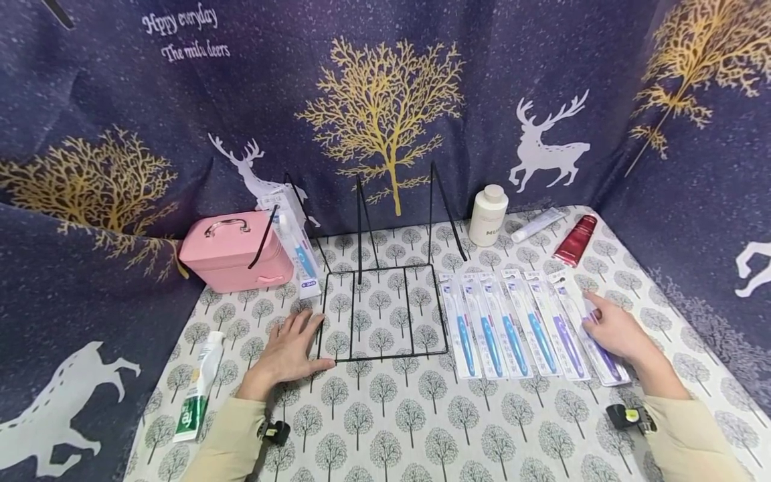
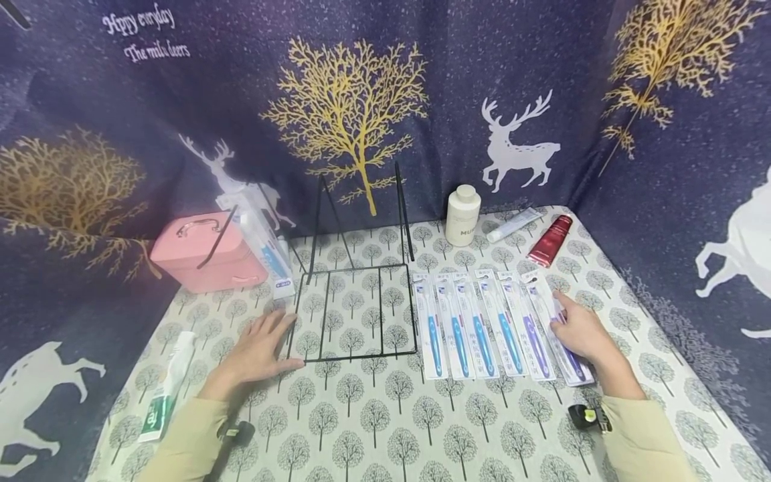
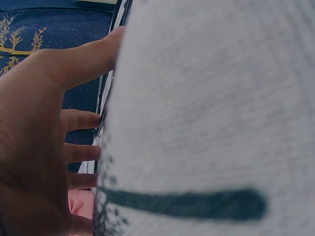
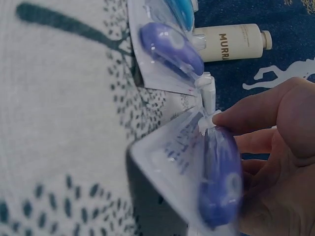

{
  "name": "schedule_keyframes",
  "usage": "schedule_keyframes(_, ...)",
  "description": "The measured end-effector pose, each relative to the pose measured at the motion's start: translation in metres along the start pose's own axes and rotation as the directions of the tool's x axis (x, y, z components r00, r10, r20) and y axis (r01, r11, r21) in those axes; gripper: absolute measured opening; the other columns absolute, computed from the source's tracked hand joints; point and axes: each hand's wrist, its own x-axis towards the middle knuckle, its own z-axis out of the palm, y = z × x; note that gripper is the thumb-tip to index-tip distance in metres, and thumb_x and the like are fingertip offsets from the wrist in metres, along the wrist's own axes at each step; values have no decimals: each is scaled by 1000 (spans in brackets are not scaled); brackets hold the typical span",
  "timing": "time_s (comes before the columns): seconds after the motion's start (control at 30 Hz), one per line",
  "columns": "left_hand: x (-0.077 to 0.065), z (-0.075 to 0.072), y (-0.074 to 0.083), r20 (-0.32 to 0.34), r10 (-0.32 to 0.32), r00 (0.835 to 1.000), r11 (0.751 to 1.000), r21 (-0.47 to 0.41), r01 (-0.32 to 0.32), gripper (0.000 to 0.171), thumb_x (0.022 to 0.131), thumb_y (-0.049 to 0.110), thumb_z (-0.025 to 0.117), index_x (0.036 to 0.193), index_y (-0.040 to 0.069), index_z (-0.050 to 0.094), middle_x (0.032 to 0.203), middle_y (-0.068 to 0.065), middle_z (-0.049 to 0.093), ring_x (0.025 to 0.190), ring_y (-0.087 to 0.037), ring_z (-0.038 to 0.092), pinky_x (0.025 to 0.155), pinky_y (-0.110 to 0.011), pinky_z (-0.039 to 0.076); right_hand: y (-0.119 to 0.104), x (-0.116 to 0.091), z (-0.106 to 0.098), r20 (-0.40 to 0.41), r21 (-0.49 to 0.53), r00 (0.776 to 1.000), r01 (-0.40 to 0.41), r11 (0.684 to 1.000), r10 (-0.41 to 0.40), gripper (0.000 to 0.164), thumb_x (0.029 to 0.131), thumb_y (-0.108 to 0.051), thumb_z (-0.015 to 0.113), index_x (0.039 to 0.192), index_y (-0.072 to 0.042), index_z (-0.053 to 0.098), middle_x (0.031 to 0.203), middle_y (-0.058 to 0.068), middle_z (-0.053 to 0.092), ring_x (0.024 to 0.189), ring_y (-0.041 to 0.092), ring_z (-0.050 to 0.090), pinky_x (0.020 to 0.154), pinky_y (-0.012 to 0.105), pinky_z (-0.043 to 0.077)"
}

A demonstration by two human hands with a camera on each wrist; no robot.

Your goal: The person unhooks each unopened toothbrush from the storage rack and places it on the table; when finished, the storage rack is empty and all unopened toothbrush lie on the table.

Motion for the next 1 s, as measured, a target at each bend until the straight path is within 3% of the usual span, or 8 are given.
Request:
schedule_keyframes(0.1, 0, 1, 0, -4, 2, 1000, 1000, 1, -2, 102, 63, 76, 57, 145, 24, 24, 151, -14, 18, 133, -44, 20, 103, -69, 12, 1, 0, 1, 9, -16, 1000, 1, 1000, -1, 61, 79, -5, 57, 132, 13, 33, 74, 13, 53, 66, 24, 49, 59, 37, 43)
schedule_keyframes(0.2, 0, 1, -1, -1, -6, 1000, 1000, 5, 6, 102, 63, 77, 56, 145, 26, 23, 151, -13, 17, 134, -43, 20, 104, -68, 12, 1, 1, 1, 15, -51, 1000, 7, 999, -6, 62, 78, -7, 57, 131, 14, 34, 92, 31, 57, 80, 42, 55, 71, 53, 46)
schedule_keyframes(0.27, 0, 2, -1, 3, -9, 1000, 1000, 8, 9, 103, 63, 78, 55, 145, 27, 22, 151, -13, 16, 134, -42, 19, 104, -68, 12, 1, 1, 0, 21, -80, 1000, 8, 997, -6, 63, 77, -10, 58, 130, 15, 34, 106, 40, 52, 92, 54, 51, 78, 61, 42)
schedule_keyframes(0.37, 1, 2, -1, 3, -12, 1000, 1000, 9, 12, 103, 63, 79, 53, 145, 28, 21, 152, -12, 16, 135, -42, 18, 104, -68, 11, 1, 2, 0, 28, -126, 1000, 4, 992, -1, 64, 77, -13, 59, 129, 14, 36, 116, 43, 44, 101, 60, 44, 82, 64, 40)
schedule_keyframes(0.7, -1, 0, 0, -8, -2, 1000, 1000, 4, 2, 101, 64, 78, 54, 145, 26, 22, 151, -12, 16, 134, -43, 19, 103, -69, 11, -7, -1, -3, -7, -233, 999, -43, 972, 43, 47, 75, -17, 60, 114, 9, 53, 100, 36, 56, 86, 57, 51, 67, 61, 43)
schedule_keyframes(0.87, -1, 1, -1, -11, -2, 1000, 1000, 2, 2, 101, 64, 78, 54, 145, 26, 23, 151, -12, 17, 134, -43, 19, 103, -69, 12, -8, 0, -4, -27, -230, 999, -43, 972, 38, 25, 72, -14, 58, 91, 2, 60, 71, 19, 57, 64, 40, 51, 52, 52, 42)
schedule_keyframes(1.0, -1, 1, -1, -11, 0, 1000, 1000, 5, 0, 102, 63, 79, 54, 145, 27, 22, 151, -12, 16, 134, -42, 20, 103, -69, 12, -10, 0, -4, -58, -214, 998, -44, 976, 32, 29, 73, -14, 57, 95, 4, 60, 68, 13, 57, 61, 35, 51, 51, 49, 41)
